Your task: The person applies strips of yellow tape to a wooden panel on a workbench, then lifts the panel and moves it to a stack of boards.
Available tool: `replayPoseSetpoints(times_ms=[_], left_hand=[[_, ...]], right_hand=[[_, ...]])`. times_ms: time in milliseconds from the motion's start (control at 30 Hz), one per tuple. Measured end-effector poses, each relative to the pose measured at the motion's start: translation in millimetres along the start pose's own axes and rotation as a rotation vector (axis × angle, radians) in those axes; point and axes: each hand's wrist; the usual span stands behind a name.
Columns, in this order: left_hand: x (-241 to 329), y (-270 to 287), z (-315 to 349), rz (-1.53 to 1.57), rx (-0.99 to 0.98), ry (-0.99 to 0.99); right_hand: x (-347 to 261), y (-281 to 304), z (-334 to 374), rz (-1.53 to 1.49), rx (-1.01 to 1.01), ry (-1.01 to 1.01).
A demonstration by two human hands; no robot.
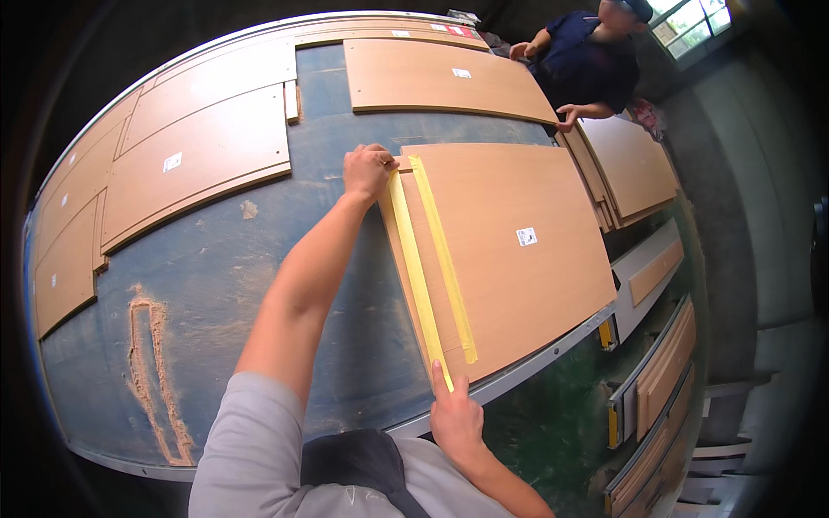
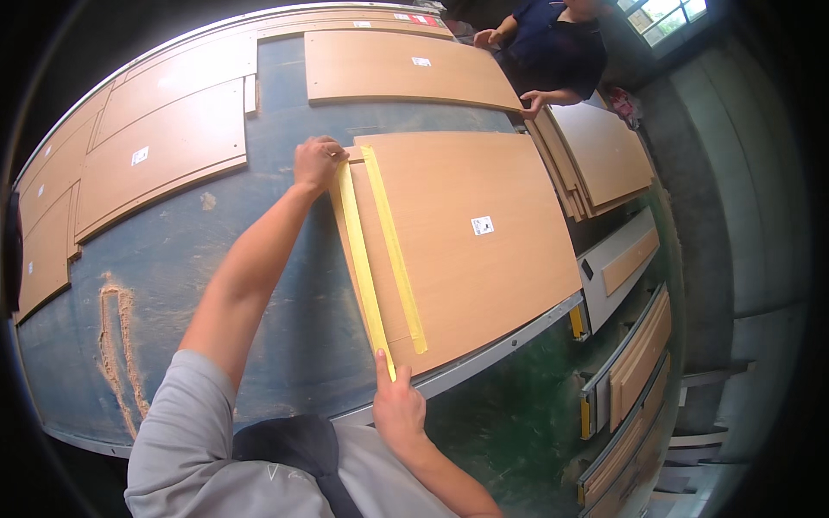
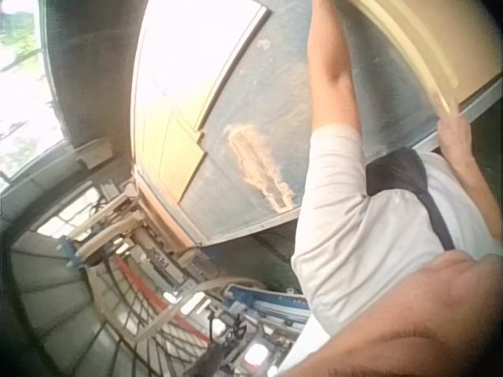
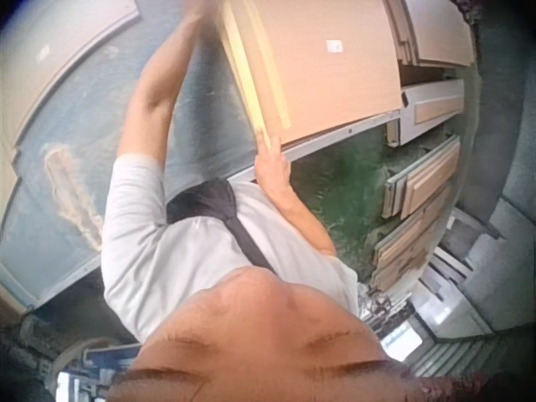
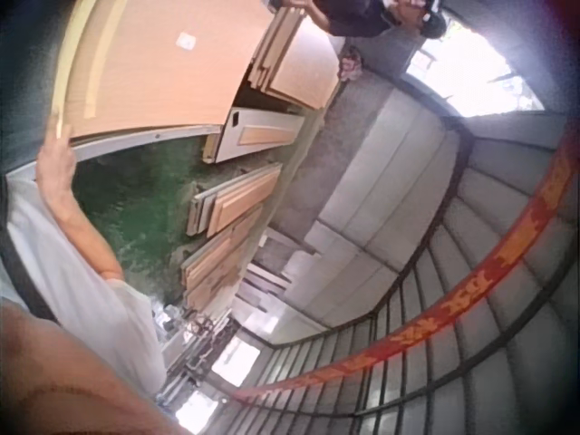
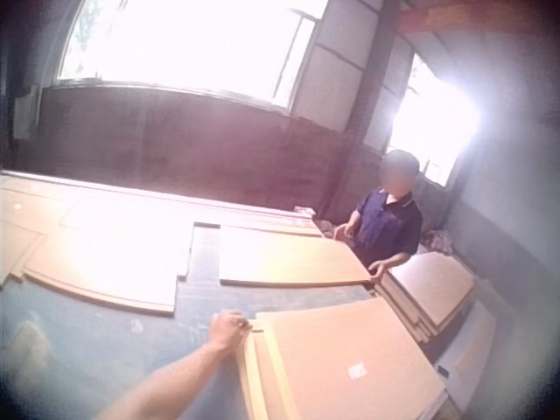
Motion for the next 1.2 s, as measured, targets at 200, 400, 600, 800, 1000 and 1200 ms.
replayPoseSetpoints(times_ms=[200,400,600,800,1000,1200], left_hand=[[-33.2,-12.6,11.1,-0.043,0.112,0.028],[-32.8,14.7,-1.5,0.221,0.031,0.065],[8.4,37.3,26.9,0.101,-0.325,-0.107],[13.7,33.3,18.4,0.174,-0.377,-0.070],[-10.8,33.3,-32.3,-0.068,-0.320,-0.057],[-9.9,20.4,-37.0,-0.062,-0.453,0.080]], right_hand=[[10.4,13.2,-28.9,0.086,-0.154,-0.006],[10.3,9.4,-29.2,0.069,-0.149,-0.017],[12.8,12.7,-27.9,0.064,-0.158,0.008],[20.0,16.9,-26.9,-0.011,-0.214,0.012],[15.6,27.2,-16.8,-0.041,-0.151,0.084],[19.5,19.9,-44.6,0.085,-0.146,0.063]])
Point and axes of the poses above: each hand's wrist, its own z-axis away from the middle knuckle, its own y-axis out of the back of the hand, x = y × z, and after that the axes turned 12 degrees about -x, right-handed
